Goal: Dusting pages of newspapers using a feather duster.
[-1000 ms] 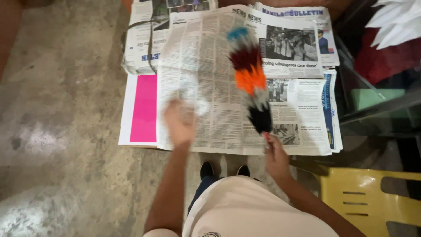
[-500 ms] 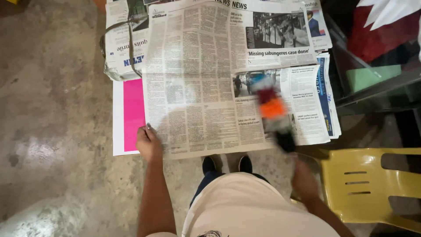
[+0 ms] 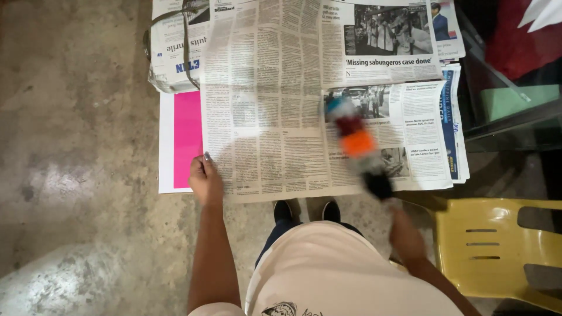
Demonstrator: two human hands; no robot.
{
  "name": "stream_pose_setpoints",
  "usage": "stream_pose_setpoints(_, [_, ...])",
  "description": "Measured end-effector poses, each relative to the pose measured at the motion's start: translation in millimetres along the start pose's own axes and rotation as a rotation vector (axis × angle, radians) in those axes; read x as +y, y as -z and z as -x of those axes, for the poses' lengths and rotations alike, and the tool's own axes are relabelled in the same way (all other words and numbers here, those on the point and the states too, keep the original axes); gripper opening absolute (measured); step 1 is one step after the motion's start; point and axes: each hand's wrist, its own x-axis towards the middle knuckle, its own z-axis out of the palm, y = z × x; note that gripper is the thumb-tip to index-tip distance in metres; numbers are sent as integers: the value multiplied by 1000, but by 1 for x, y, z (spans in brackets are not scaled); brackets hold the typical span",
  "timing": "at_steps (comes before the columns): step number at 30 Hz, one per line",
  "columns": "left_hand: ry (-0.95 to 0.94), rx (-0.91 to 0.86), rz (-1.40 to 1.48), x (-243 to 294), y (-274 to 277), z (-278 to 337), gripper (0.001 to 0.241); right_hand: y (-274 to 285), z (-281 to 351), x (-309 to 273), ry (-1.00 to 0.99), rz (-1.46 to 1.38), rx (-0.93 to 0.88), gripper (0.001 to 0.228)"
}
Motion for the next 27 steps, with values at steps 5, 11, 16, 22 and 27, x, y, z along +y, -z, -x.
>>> stream_pose_setpoints(5, [41,37,-102,12,1,7,21,39,-10,1,16,-85,338,57])
stream_pose_setpoints(11, [-784,194,-443,-26,-88,43,52,69,-8,-122,22,-463,321,48])
stream_pose_setpoints(16, [-456,-721,28,72,-141,161,52,39,-34,-187,230,-814,284,54])
stream_pose_setpoints(22, [-176,-609,145,75,-140,152,36,55,-43,-213,587,-624,39,70])
stream_pose_setpoints(27, [-179,-519,-459,-5,-85,147,21,25,-95,-143,824,-208,306,69])
